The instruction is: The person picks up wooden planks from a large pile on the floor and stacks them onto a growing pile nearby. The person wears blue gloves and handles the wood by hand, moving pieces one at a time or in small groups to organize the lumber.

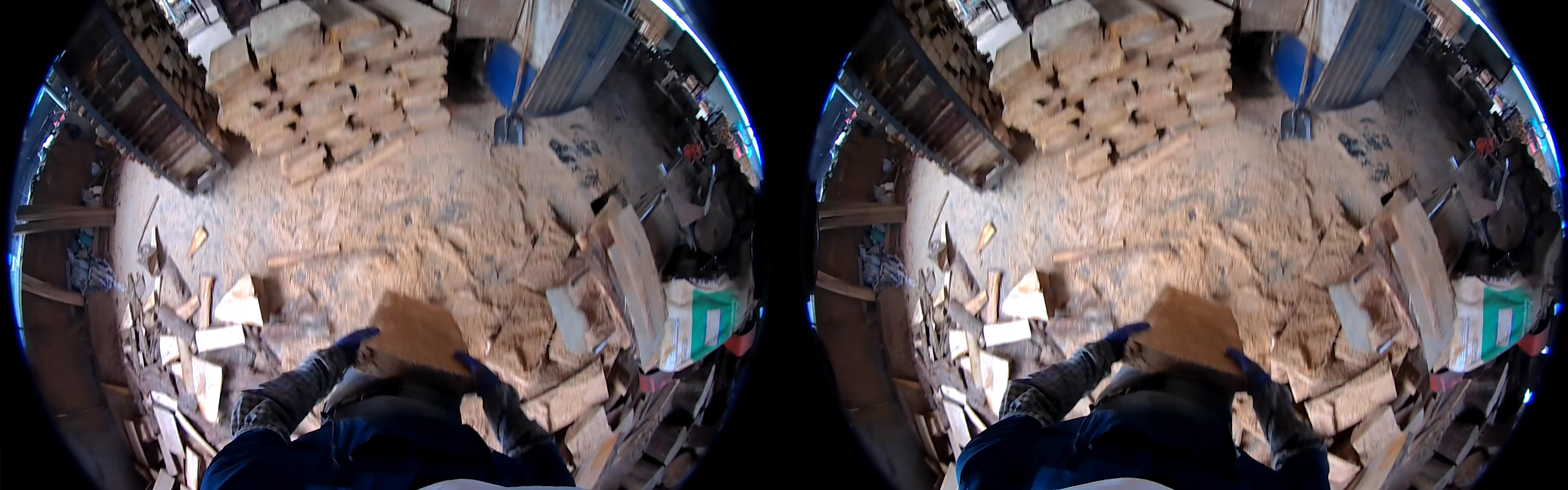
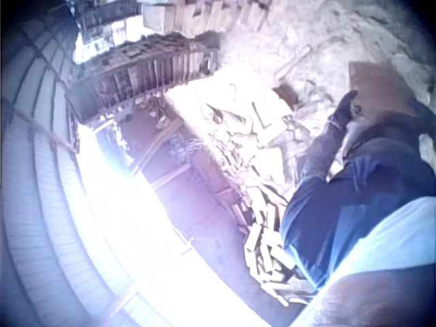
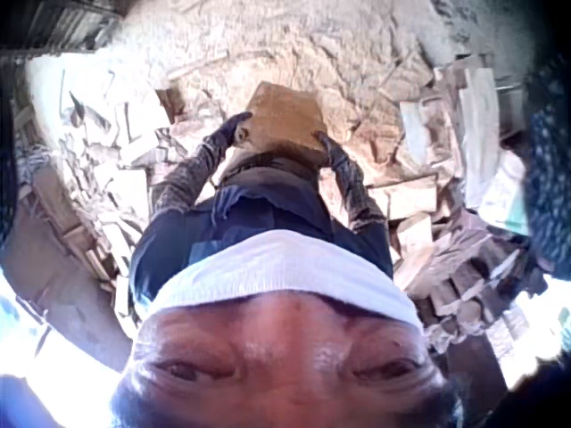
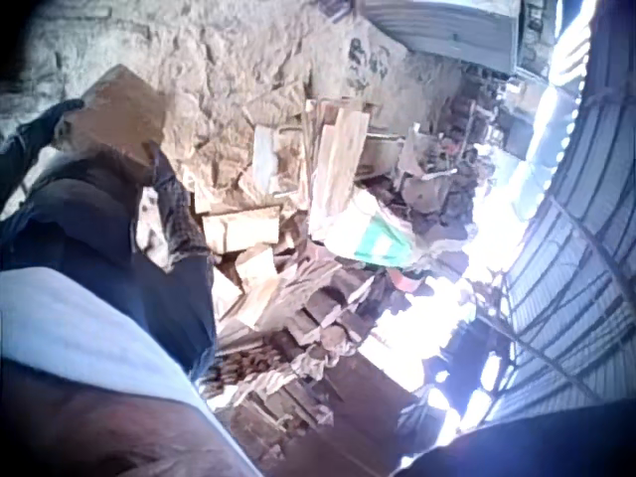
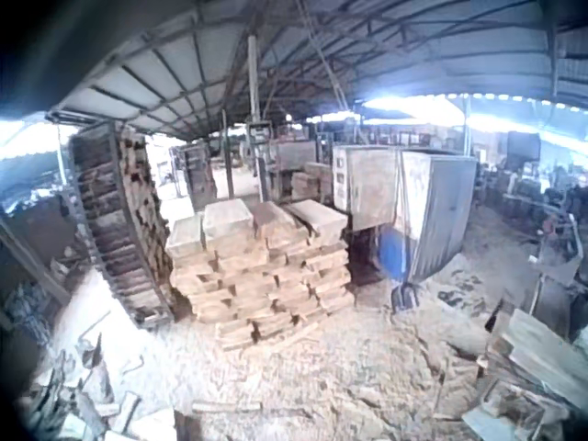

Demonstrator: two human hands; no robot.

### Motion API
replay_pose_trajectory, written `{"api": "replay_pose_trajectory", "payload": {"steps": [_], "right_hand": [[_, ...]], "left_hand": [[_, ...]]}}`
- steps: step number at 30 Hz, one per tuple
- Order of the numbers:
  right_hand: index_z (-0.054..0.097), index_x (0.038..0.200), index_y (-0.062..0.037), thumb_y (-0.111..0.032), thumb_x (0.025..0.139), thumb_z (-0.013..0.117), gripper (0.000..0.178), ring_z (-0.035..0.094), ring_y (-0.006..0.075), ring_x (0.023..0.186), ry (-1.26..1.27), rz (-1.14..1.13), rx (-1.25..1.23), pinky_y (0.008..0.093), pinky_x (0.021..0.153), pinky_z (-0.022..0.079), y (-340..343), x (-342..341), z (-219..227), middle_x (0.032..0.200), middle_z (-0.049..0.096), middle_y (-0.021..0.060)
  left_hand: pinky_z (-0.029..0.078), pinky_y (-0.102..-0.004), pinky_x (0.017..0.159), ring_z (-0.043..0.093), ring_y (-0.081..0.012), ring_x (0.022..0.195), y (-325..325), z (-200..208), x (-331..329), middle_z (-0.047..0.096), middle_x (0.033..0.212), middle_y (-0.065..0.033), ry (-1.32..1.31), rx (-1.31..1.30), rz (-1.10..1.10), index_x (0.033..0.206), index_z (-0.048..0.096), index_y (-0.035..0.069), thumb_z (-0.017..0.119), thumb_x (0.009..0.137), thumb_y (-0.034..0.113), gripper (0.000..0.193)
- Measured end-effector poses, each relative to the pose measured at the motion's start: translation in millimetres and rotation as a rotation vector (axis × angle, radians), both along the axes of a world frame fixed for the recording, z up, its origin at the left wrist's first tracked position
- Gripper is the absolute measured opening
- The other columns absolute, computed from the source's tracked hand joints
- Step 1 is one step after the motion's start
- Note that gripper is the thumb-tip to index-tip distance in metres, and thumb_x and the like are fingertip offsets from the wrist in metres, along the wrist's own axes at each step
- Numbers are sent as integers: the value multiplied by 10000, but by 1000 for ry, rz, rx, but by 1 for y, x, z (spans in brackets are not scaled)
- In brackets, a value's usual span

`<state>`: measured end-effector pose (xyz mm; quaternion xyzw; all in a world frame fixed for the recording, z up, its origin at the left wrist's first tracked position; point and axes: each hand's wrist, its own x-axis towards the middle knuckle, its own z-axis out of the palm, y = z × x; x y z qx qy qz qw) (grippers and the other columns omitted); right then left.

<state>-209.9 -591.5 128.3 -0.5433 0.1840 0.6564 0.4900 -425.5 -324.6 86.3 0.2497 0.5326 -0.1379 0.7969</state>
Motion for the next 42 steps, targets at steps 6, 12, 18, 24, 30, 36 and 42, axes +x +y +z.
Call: {"api": "replay_pose_trajectory", "payload": {"steps": [6, 12, 18, 24, 30, 36, 42], "right_hand": [[544, 1248, -44, -319, 900, 612, 448, 618, 245, 985, 113, -365, 33, 355, 883, 510, 20, 52, -38, 1115, 630, 133], [535, 1244, -36, -312, 895, 616, 452, 623, 260, 949, 155, -579, -16, 372, 841, 524, 59, 101, -57, 1079, 634, 138], [526, 1239, -28, -305, 890, 620, 455, 628, 275, 913, 150, -697, 2, 390, 799, 537, 136, 151, -57, 1042, 639, 143], [527, 1229, -30, -314, 901, 597, 440, 628, 278, 901, -12, -713, 105, 400, 769, 546, 284, 235, -2, 1042, 640, 144], [458, 1330, -39, -412, 873, 634, 616, 579, 251, 1077, -267, -513, 356, 371, 876, 524, 459, 366, 116, 1242, 559, 137], [531, 1269, -14, -318, 953, 532, 438, 561, 246, 1146, -944, -181, 715, 352, 957, 489, 619, 515, 213, 1246, 570, 142], [403, 1356, 48, -494, 878, 580, 745, 495, 275, 1224, -1350, 191, 495, 365, 1022, 398, 773, 697, 240, 1337, 481, 231]], "left_hand": [[472, -368, 442, 520, -203, 432, 53, 4, 131, 528, 529, -93, -24, 26, -328, 770, 634, 48, 735, 763, 416, 382], [370, -316, 399, 442, -154, 399, 105, -7, 245, 492, 505, -52, 64, 20, -727, 723, 628, 72, 716, 760, 461, 401], [356, -272, 377, 450, -126, 404, 210, -95, 355, 505, 522, -43, -30, -167, -782, 865, 643, 107, 708, 770, 477, 387], [361, -249, 382, 469, -111, 415, 379, -13, 501, 523, 535, -39, -377, 16, -792, 920, 642, 127, 707, 772, 480, 388], [374, -253, 318, 449, -107, 316, 551, 212, 564, 517, 454, -19, -372, 368, -596, 723, 604, 99, 686, 818, 443, 366], [390, -326, 1014, 520, -218, 1169, 662, 295, 557, 557, 1237, -177, -717, 1047, -70, 1221, 562, -16, 617, 867, 408, 555], [327, -308, 1038, 459, -214, 1205, 714, 234, 639, 468, 1337, -158, -862, 1098, 502, 1385, 354, -60, 641, 891, 281, 665]]}}
